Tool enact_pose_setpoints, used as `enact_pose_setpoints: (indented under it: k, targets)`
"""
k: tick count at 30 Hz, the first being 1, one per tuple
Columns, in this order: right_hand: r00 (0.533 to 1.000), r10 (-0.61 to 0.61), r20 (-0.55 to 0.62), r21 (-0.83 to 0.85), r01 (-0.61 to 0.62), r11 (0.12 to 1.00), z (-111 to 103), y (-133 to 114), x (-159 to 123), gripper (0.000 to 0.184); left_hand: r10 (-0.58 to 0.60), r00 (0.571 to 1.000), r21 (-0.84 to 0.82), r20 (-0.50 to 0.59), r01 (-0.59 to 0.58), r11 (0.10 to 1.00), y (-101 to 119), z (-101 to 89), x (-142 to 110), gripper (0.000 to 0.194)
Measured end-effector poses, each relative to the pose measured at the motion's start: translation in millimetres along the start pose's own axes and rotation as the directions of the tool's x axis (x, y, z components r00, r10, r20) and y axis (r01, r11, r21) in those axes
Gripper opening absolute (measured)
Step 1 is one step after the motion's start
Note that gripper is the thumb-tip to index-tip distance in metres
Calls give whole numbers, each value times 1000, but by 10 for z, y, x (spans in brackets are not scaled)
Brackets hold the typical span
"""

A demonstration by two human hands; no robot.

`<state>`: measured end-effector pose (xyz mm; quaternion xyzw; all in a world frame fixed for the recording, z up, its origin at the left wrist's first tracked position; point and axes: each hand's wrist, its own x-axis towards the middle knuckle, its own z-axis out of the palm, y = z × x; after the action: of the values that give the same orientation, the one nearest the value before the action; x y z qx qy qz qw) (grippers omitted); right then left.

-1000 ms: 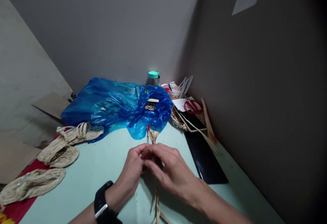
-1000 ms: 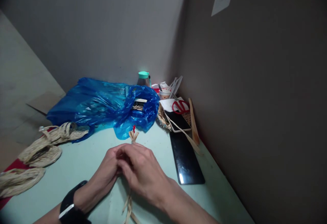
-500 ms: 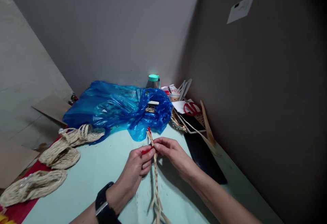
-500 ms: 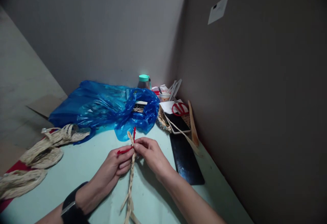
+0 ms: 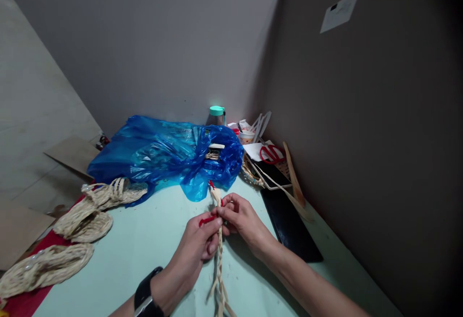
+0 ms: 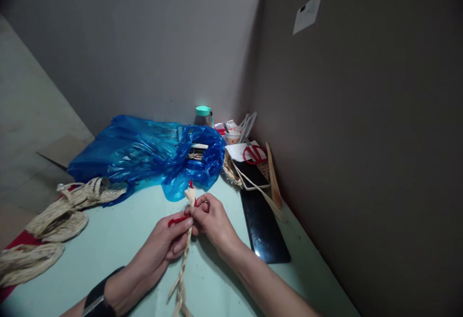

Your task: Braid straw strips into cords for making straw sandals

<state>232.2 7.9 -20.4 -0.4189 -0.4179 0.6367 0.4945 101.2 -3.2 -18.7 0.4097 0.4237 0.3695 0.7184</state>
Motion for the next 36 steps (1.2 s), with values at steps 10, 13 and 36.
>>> enact_pose_setpoints:
  k: [10,13,36]
  targets:
    - [972,-222,77,-590,224,776,-98,-54,-111,10,16,993,37,-115,-12,999,63,82,-77,46]
    - [973,-222,65,-629,212,748,-118,-81,-95,11,-25,996,66,-87,31,997,73,51,-78,44]
    - [973,-224,62,-675,206,708,-100,-132,-127,4,252,953,405,-167,-167,899,56,-10,31,14]
